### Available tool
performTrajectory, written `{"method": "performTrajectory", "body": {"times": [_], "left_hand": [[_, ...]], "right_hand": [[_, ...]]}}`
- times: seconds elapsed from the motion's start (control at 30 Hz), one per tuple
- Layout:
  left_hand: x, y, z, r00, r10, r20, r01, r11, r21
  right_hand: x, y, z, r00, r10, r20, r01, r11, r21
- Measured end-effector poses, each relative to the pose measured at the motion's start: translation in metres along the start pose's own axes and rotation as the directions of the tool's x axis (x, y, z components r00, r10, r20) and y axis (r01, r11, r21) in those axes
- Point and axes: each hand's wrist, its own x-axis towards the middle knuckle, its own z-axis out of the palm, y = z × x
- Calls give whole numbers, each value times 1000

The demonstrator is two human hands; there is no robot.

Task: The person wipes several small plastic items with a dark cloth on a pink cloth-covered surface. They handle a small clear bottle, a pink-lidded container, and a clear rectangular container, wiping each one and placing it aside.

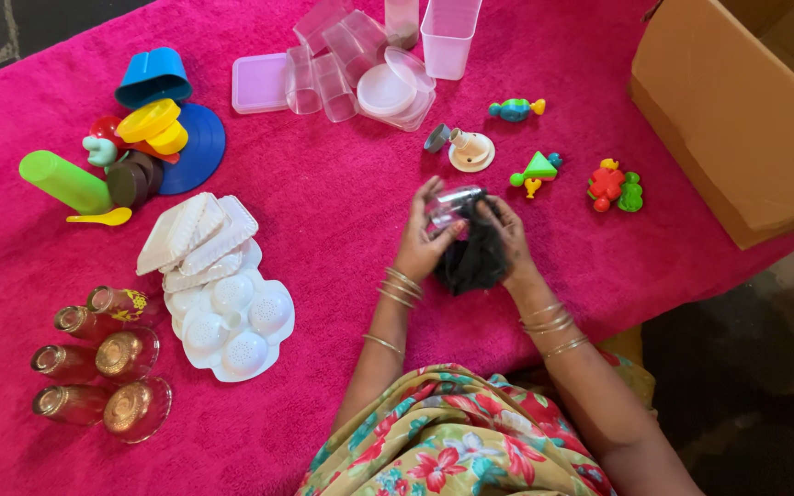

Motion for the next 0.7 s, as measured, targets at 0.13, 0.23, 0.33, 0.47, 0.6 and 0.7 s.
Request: {"method": "performTrajectory", "body": {"times": [0.13,0.23,0.33,0.47,0.6,0.7], "left_hand": [[6,-27,-16,834,-530,-150,478,832,-283],[3,-35,-21,920,-376,-113,327,893,-311],[1,-30,-13,992,-115,-58,111,991,-76],[-2,-6,-9,995,-60,76,56,997,56],[0,13,-24,987,-142,75,134,985,109],[2,18,-27,975,-223,20,224,973,-46]], "right_hand": [[-15,2,7,997,-7,71,24,969,-246],[-8,8,0,997,-27,78,45,971,-234],[4,10,-15,998,13,54,-4,986,-168],[5,0,-19,990,62,130,-43,989,-143],[-20,0,13,955,214,208,-147,944,-295],[-36,-5,43,724,-157,671,681,17,-732]]}}
